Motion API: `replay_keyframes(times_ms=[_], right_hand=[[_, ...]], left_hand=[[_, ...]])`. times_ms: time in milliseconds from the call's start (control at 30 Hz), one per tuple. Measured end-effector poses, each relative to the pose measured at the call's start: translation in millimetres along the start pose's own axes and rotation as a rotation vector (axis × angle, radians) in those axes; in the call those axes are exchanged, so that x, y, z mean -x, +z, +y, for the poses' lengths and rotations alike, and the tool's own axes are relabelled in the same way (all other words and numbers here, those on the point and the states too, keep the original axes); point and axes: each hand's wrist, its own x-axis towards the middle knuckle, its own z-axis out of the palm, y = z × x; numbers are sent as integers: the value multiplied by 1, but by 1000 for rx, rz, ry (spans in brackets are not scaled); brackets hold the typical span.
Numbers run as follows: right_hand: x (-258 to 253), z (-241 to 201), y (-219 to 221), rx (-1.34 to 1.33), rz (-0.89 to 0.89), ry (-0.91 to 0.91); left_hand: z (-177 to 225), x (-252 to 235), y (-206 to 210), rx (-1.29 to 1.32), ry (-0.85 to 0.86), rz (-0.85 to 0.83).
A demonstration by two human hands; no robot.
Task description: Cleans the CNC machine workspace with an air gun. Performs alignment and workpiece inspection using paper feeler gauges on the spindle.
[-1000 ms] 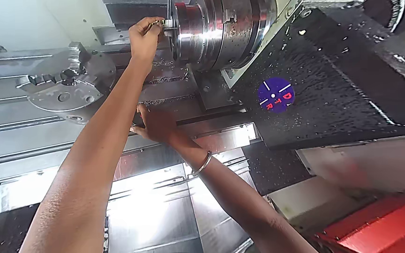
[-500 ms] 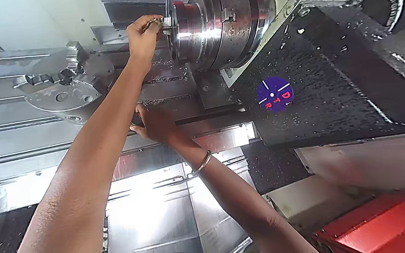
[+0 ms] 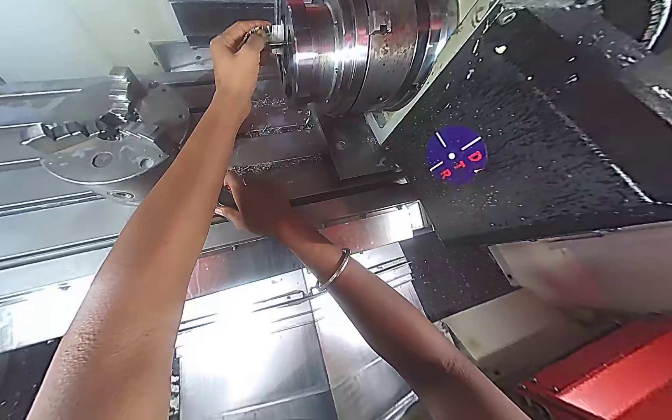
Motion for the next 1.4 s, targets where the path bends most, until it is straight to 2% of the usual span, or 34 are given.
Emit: replay_keyframes(times_ms=[133, 400, 567, 833, 1033, 1300, 1400], right_hand=[[3, 0, -4, -16, -51, -13], [1, 1, 0, -12, 19, -6], [3, -2, -6, -36, -53, -7], [1, 1, -4, -34, -27, 10], [3, 1, -8, -49, -90, -1], [0, 3, 1, -60, -8, -3], [1, 2, -5, -74, -54, -14]], left_hand=[[-1, 1, -1, 0, 4, -8], [1, 1, 0, -13, 14, -2], [1, 0, 0, -15, 10, 4], [-2, 4, 2, 4, 2, 9], [4, 0, 2, 1, 8, 4], [0, 1, 2, -4, -1, 10], [1, 0, 2, 0, 4, 12]])
